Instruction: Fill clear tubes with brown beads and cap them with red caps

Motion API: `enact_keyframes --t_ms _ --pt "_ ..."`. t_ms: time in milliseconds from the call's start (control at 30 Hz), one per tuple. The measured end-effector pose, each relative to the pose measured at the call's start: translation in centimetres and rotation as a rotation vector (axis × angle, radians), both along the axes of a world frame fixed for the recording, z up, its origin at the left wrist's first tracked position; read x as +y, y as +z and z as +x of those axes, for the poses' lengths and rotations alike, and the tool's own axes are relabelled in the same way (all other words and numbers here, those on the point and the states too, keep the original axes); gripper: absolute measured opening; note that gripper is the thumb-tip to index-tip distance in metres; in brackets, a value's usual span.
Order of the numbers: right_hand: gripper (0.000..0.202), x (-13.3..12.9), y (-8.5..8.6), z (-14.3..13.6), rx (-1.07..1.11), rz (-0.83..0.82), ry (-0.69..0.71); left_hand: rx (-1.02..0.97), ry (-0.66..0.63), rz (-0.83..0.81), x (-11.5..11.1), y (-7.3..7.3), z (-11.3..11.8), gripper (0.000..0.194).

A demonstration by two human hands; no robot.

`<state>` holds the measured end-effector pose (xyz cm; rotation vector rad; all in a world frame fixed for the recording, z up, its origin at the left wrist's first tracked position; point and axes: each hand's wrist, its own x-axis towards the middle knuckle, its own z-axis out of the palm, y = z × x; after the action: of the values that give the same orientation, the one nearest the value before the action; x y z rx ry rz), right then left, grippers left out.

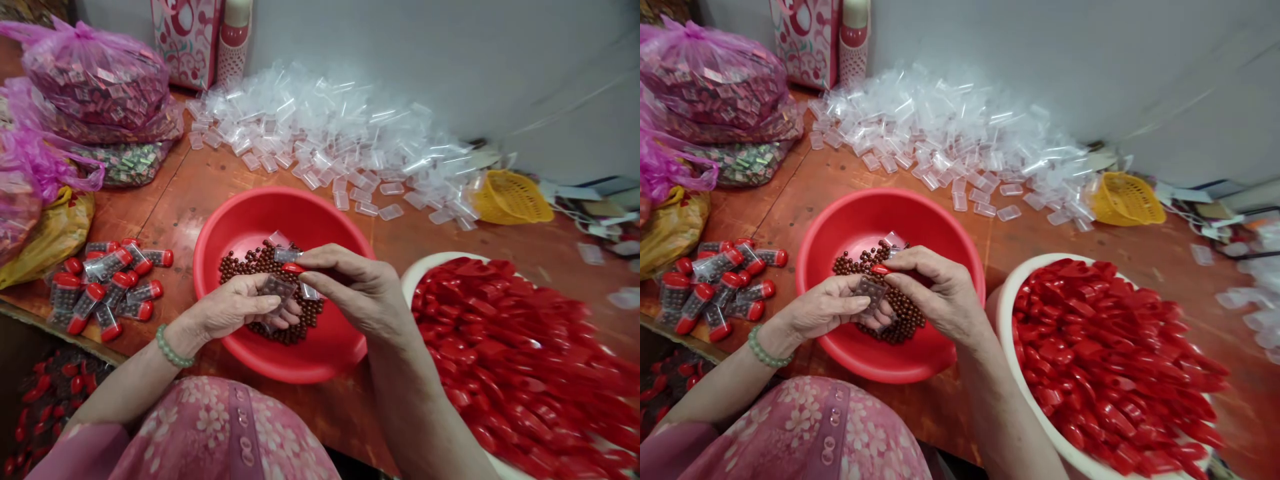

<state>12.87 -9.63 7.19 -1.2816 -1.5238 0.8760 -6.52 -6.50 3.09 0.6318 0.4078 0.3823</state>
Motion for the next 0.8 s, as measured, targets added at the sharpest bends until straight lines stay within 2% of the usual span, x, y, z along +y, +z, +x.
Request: enact_keyframes --t_ms 267,567,800 --pt "0.005 1.0 -0.2 -0.5 -0.038 0.030 0.098 0.053 0.009 0.069 0.2 -0.1 -0.1 0.038" --pt "0.007 1.0 1.1 0.9 -0.146 0.020 0.206 0.109 -0.040 0.171 0.4 -0.1 0.2 0.035" --pt "0.007 1.8 1.0 0.7 -0.181 0.061 0.270 0.139 -0.032 0.186 0.4 0.0 0.1 0.031"
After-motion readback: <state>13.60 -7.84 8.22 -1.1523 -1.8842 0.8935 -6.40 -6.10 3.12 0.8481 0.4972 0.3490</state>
